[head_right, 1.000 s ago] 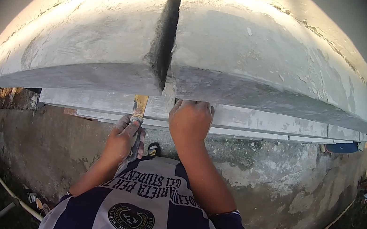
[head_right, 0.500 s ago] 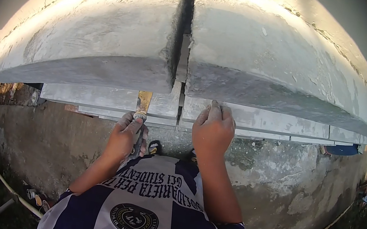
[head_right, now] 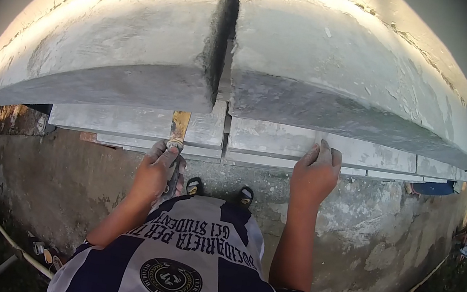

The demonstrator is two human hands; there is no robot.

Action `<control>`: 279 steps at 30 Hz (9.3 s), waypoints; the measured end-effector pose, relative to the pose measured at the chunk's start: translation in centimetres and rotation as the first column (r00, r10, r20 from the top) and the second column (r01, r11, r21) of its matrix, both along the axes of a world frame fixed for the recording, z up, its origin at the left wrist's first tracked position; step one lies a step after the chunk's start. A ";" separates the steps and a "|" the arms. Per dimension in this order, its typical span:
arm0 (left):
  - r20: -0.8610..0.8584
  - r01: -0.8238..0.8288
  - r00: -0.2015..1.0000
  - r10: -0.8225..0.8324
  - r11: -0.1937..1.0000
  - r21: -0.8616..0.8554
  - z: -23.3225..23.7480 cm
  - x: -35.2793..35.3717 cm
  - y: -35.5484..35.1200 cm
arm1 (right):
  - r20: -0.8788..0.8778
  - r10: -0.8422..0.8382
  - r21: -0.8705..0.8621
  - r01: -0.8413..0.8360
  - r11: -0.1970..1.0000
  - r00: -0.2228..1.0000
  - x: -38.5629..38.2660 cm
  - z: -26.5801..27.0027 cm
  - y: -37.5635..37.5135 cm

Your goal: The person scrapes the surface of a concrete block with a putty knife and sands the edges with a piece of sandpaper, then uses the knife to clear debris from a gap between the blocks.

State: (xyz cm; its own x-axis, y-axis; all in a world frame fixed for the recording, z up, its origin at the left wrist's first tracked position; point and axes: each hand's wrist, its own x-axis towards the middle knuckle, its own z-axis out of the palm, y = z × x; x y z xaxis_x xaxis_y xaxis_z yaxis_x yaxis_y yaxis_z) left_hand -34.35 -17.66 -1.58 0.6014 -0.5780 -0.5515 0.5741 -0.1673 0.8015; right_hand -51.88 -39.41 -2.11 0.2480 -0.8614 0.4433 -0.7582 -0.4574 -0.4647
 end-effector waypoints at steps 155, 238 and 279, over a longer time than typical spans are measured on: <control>0.060 -0.072 0.996 0.070 0.997 0.021 0.1 -0.1 -0.1 | -0.126 -0.150 -0.215 0.121 0.969 0.981 -3.1 -1.4 -3.0; 0.041 -0.043 0.998 0.042 0.999 0.012 0.3 0.1 -0.3 | -0.072 -0.142 -0.071 0.137 0.988 0.987 -1.8 -0.5 -5.1; 0.036 -0.026 0.999 0.025 0.999 0.023 0.1 0.3 0.0 | -0.058 0.291 -0.122 -0.296 0.947 0.955 7.5 -0.7 3.2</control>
State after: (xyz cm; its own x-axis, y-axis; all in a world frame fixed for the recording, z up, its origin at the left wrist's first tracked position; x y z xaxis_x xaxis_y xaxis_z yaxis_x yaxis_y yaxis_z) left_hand -34.07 -17.71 -1.46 0.6355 -0.5493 -0.5426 0.5496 -0.1717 0.8176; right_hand -44.36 -36.20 -2.76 0.5000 -0.6848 0.5301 -0.5977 -0.7159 -0.3609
